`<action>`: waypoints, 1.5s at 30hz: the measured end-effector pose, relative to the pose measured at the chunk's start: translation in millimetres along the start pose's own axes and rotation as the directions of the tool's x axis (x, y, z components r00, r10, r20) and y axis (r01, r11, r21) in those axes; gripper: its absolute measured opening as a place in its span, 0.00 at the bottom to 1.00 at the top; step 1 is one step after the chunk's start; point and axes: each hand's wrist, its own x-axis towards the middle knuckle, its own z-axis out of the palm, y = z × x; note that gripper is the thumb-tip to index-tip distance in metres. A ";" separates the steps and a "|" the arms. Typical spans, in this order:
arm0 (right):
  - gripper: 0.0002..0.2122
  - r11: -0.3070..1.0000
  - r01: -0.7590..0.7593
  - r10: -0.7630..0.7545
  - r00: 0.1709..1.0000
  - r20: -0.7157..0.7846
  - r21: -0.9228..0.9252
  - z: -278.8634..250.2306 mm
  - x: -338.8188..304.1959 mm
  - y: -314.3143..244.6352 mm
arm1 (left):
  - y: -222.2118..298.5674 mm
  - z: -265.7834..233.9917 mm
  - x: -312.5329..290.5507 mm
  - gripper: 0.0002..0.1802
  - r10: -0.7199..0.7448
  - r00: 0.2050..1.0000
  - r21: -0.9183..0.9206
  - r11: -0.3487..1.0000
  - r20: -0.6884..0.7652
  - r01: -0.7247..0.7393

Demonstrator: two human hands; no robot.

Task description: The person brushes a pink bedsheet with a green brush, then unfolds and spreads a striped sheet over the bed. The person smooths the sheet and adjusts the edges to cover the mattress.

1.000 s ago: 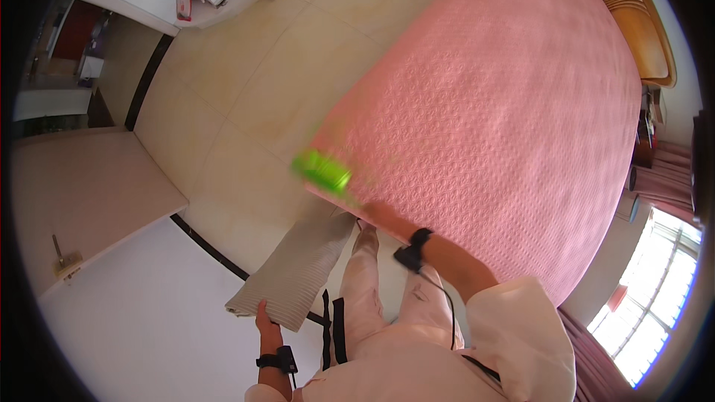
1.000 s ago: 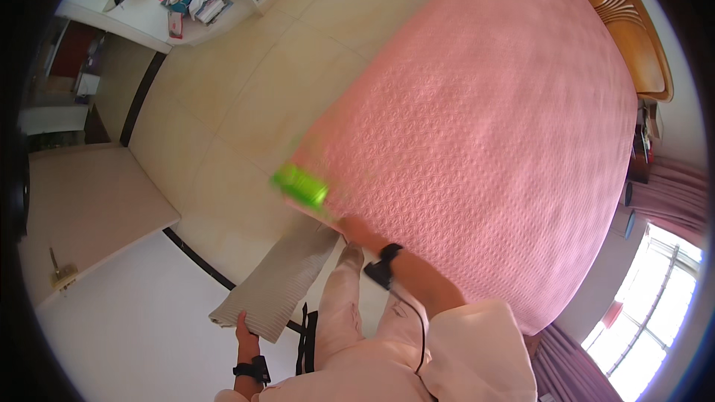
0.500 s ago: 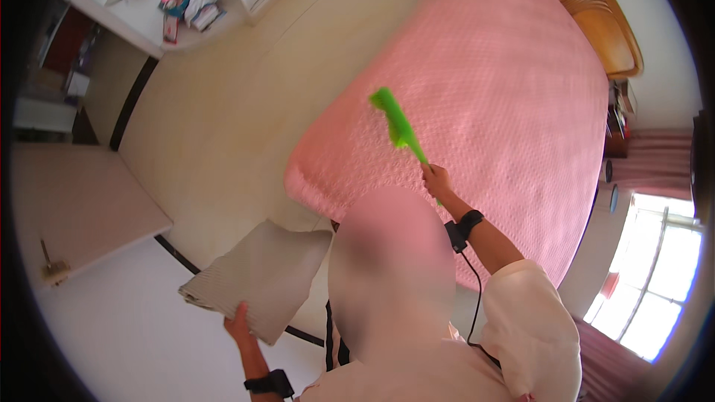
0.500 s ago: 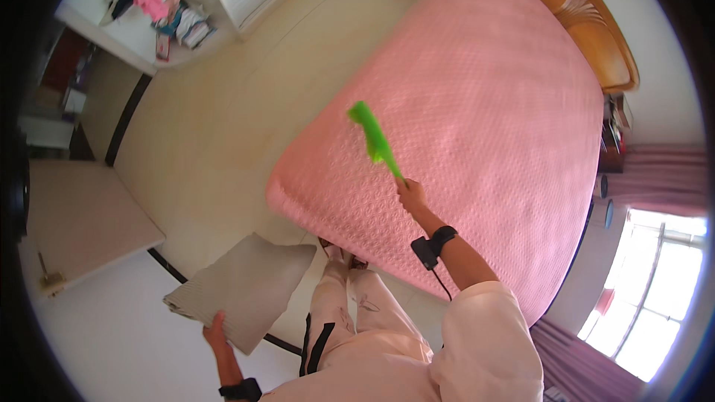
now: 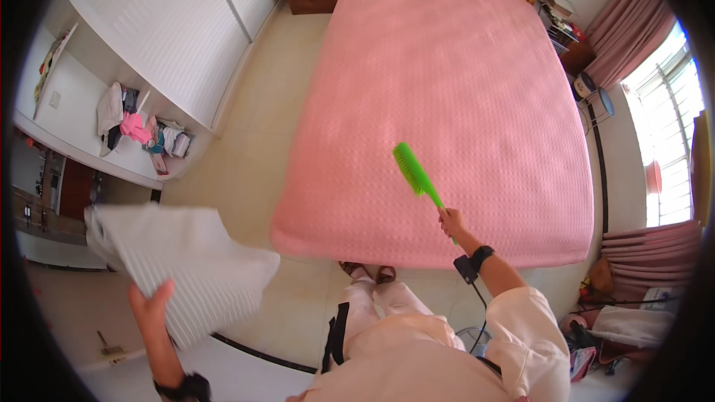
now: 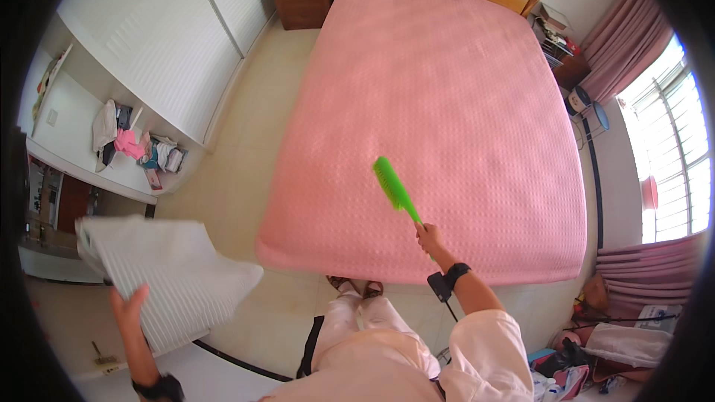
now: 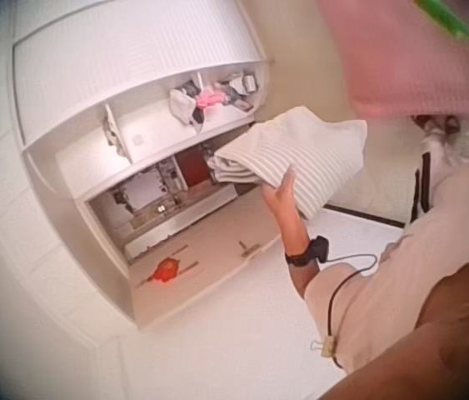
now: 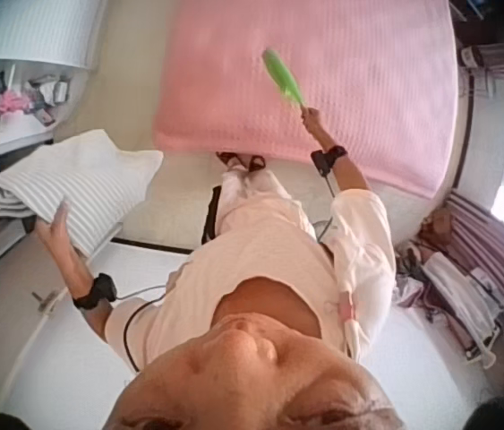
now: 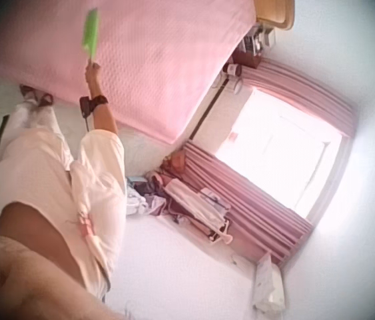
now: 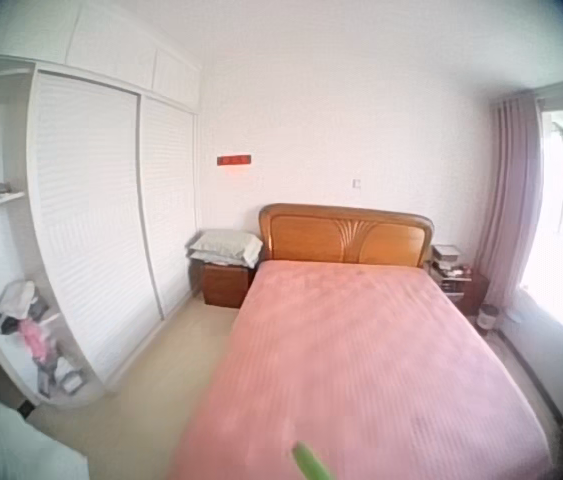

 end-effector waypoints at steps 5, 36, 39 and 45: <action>0.17 0.964 0.019 0.026 0.986 -0.164 0.266 -61.1 -42.1 27.5 | 116.4 78.4 26.0 0.22 0.227 0.930 -0.117 0.973 0.287 -0.202; 0.15 0.999 -0.043 0.042 0.998 -0.054 -0.024 272.3 -101.8 -56.6 | -588.9 276.4 167.4 0.10 -0.633 0.684 0.239 0.772 0.362 0.589; 0.15 0.997 -0.046 0.043 0.998 -0.041 -0.060 314.5 -94.9 -74.6 | -553.5 293.6 168.5 0.07 -0.143 0.959 0.004 0.989 0.244 0.147; 0.14 0.994 -0.079 0.075 0.996 -0.046 -0.080 359.2 -90.6 -97.6 | -546.4 322.0 172.0 0.08 -0.793 0.488 -0.590 0.207 0.366 0.780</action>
